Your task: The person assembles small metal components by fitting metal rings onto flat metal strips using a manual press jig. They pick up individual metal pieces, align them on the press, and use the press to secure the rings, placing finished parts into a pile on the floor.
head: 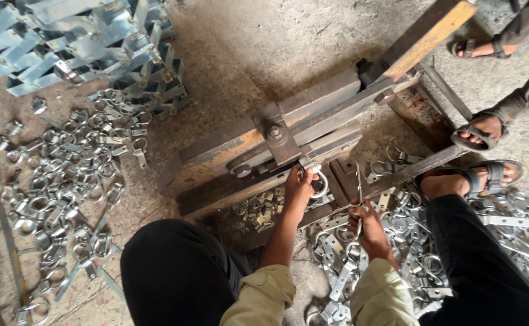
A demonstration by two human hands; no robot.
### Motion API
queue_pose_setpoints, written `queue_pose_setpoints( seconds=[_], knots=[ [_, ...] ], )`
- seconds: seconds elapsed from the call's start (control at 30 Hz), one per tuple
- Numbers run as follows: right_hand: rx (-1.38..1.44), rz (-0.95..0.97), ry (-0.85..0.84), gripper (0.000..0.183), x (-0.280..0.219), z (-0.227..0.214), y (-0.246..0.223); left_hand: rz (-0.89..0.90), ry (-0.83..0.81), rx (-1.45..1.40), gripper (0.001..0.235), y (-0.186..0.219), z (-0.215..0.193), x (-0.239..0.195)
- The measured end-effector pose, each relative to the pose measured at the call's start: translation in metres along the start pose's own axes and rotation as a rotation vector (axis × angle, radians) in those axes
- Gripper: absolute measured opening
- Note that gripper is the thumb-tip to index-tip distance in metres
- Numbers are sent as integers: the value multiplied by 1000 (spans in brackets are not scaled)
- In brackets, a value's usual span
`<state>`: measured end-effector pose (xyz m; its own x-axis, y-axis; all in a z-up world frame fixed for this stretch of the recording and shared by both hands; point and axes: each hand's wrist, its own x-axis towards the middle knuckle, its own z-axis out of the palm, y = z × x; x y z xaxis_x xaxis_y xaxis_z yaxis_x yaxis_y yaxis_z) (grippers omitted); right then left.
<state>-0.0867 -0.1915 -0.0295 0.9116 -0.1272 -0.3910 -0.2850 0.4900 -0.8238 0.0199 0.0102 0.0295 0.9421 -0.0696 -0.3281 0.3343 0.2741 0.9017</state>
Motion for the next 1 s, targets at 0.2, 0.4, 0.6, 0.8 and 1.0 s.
queue_pose_setpoints(
  seconds=[0.2,0.4,0.6,0.8,1.0],
  knots=[
    [-136,-100,-36,52,-19,67,-27,6,-30,-92,34,-12,-3,3],
    [-241,-257,-87,54,-23,95,-39,-7,-21,-10,35,7,-4,-7],
    [-149,-165,-83,50,-24,101,-38,104,-50,-57,41,-8,-2,0],
    [-255,18,93,57,-36,110,-63,261,112,358,37,-44,-19,17],
    [-317,-99,79,71,-17,98,-60,51,-124,823,43,10,-29,-21]
  ],
)
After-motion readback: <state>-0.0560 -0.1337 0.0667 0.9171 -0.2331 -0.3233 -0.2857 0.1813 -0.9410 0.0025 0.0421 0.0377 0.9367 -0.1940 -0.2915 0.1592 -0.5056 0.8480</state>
